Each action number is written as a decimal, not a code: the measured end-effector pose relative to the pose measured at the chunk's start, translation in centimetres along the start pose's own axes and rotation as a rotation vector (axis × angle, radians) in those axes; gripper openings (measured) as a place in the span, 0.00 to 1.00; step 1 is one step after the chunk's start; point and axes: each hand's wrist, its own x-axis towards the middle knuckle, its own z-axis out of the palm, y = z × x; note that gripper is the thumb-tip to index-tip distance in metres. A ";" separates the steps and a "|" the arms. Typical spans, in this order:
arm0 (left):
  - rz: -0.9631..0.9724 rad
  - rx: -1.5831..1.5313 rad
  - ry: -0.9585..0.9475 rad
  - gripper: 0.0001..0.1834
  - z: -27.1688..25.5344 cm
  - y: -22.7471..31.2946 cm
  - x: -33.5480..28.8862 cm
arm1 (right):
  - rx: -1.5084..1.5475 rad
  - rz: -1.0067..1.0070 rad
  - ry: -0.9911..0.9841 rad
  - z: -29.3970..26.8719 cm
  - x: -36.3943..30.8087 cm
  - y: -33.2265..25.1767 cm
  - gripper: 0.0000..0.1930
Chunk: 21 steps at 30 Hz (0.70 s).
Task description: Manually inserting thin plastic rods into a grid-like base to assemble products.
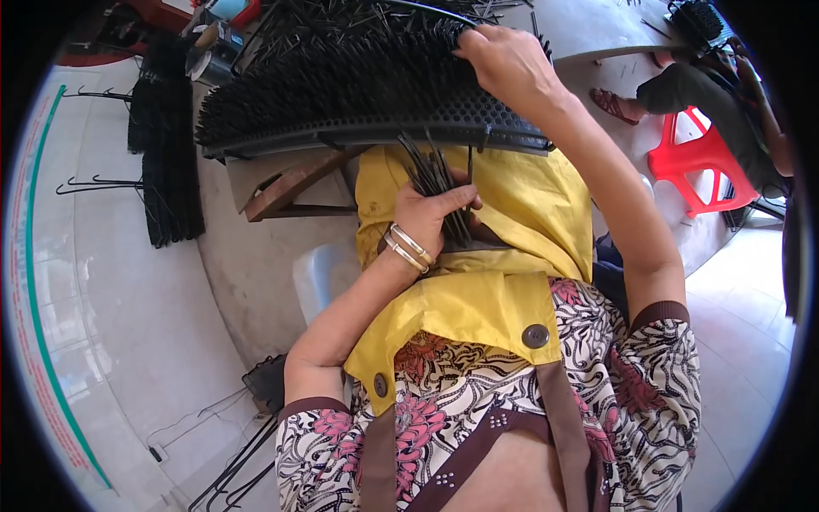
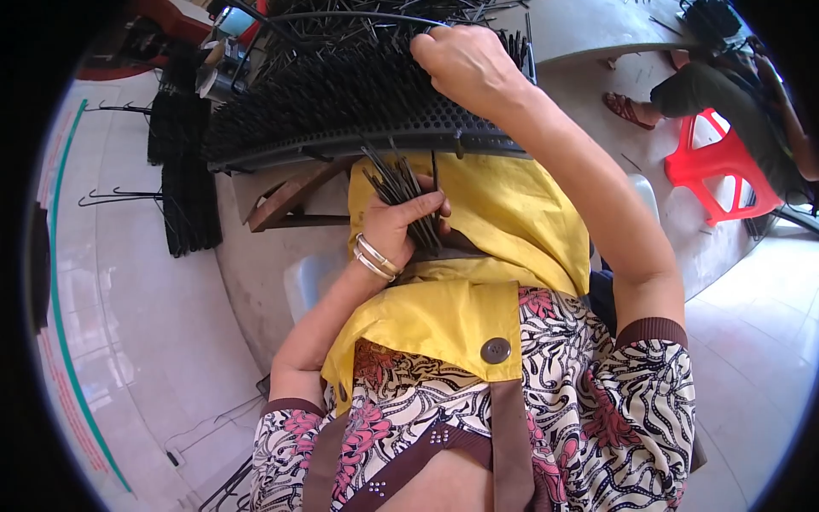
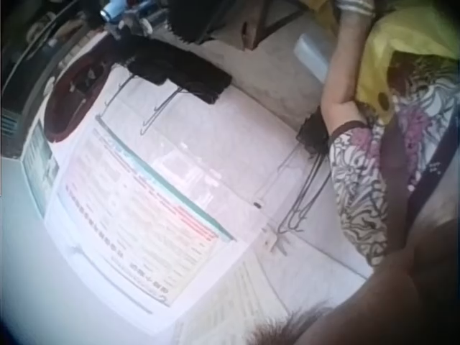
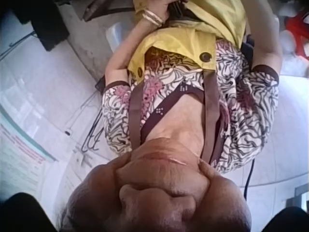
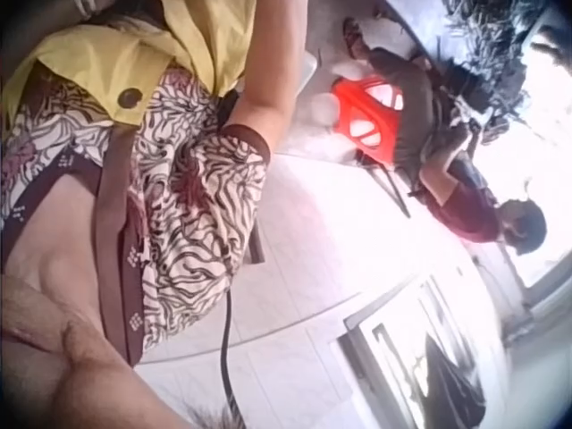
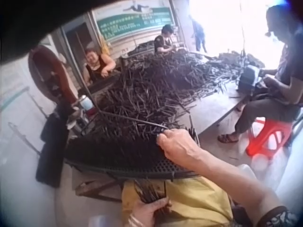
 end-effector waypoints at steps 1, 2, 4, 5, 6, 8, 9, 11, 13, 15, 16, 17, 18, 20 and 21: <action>-0.010 0.004 0.008 0.09 0.0 0.0 0.0 | 0.019 -0.022 0.013 0.2 0.2 0.2 0.06; -0.012 0.004 0.010 0.09 0.0 0.0 -0.1 | 0.021 -0.020 0.011 0.1 0.6 0.1 0.06; 0.000 -0.021 0.018 0.10 0.0 0.0 -0.2 | -0.068 0.049 -0.098 -0.1 1.3 -0.2 0.06; -0.001 -0.022 0.016 0.10 0.0 0.0 -0.3 | -0.069 0.050 -0.100 0.1 1.3 0.0 0.06; -0.002 -0.037 0.011 0.10 0.1 -0.1 -0.3 | -0.042 0.068 -0.083 0.3 1.2 0.2 0.07; 0.001 -0.055 0.005 0.09 0.1 0.0 -0.5 | -0.016 0.081 -0.066 0.5 1.0 0.1 0.07; 0.001 -0.032 -0.003 0.09 0.0 0.0 -0.6 | 0.000 0.115 -0.085 0.4 0.7 -0.1 0.06; 0.005 -0.013 -0.012 0.10 -0.1 0.0 -0.7 | 0.015 0.145 -0.106 0.2 0.2 -0.4 0.06; -0.018 -0.028 -0.029 0.10 0.0 0.0 -0.5 | 0.023 0.243 -0.127 -0.2 -0.5 -0.3 0.13; 0.003 -0.019 -0.047 0.10 0.1 0.1 -0.3 | 0.129 0.237 -0.024 -0.9 -1.7 -1.0 0.14; 0.020 -0.009 -0.060 0.10 0.2 0.2 -0.1 | 0.239 0.232 0.075 -1.3 -2.3 -1.6 0.15; 0.025 -0.012 -0.066 0.10 0.5 0.3 -0.1 | 0.451 0.362 -0.064 -2.2 -3.1 -2.3 0.14; 0.009 -0.024 -0.054 0.10 0.7 0.5 0.0 | 0.664 0.491 -0.207 -2.9 -3.9 -3.1 0.13; 0.006 -0.038 -0.065 0.10 0.8 0.4 0.1 | 0.976 0.713 -0.402 -3.9 -4.9 -4.2 0.07; 0.029 0.029 -0.063 0.09 0.5 -0.2 0.5 | 1.042 0.745 -0.334 -3.9 -5.5 -4.3 0.06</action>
